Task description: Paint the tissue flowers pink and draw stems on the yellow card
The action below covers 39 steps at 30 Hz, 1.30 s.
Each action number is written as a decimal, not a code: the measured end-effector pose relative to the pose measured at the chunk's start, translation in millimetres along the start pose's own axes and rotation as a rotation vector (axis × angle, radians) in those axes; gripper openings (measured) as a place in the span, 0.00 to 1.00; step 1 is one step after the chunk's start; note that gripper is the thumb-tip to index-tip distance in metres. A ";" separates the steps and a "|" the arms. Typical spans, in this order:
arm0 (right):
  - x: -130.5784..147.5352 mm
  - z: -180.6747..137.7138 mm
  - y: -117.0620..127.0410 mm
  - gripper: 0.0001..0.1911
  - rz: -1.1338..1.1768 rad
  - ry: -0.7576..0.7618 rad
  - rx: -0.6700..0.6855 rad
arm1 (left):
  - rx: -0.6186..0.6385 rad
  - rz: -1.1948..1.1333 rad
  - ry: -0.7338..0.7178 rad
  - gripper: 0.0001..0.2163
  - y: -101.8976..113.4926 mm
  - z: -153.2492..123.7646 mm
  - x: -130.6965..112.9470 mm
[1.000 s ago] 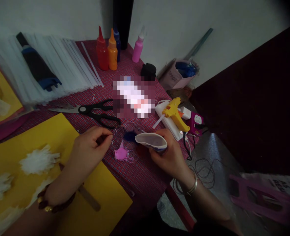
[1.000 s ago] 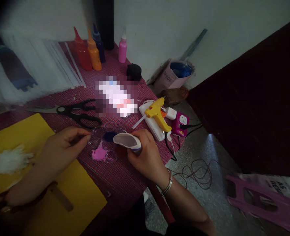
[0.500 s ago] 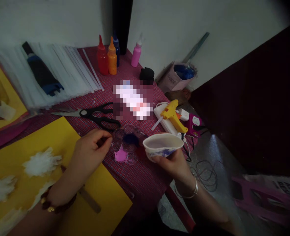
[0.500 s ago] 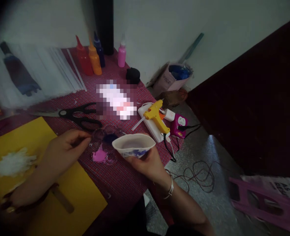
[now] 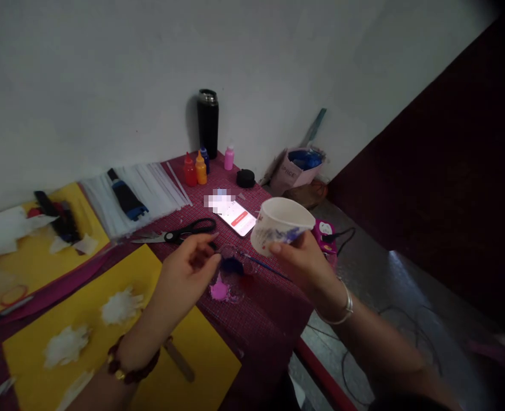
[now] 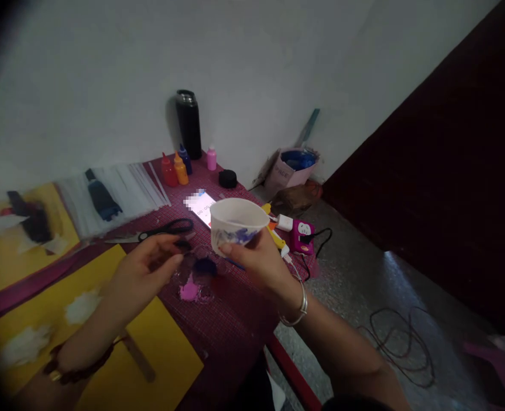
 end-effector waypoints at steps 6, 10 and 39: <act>9.7 39.3 -28.2 0.35 0.060 0.129 -0.076 | -0.092 0.064 -0.276 0.29 -30.7 20.8 -72.1; 1.0 54.8 -35.5 0.32 0.043 0.123 -0.043 | -0.223 -0.047 -0.274 0.21 -36.5 40.8 -76.1; -54.1 295.7 -18.6 0.18 -1.116 -0.075 0.071 | -0.444 -0.307 -0.003 0.30 101.4 44.8 38.4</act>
Point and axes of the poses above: each hand's wrist, its own z-axis towards the middle knuckle, its own y-axis out of the back of the hand, x = y × z, the point moved 7 cm from there along z, towards the middle knuckle, and after that the axes turned 3 degrees about y, right-handed, at the moved point
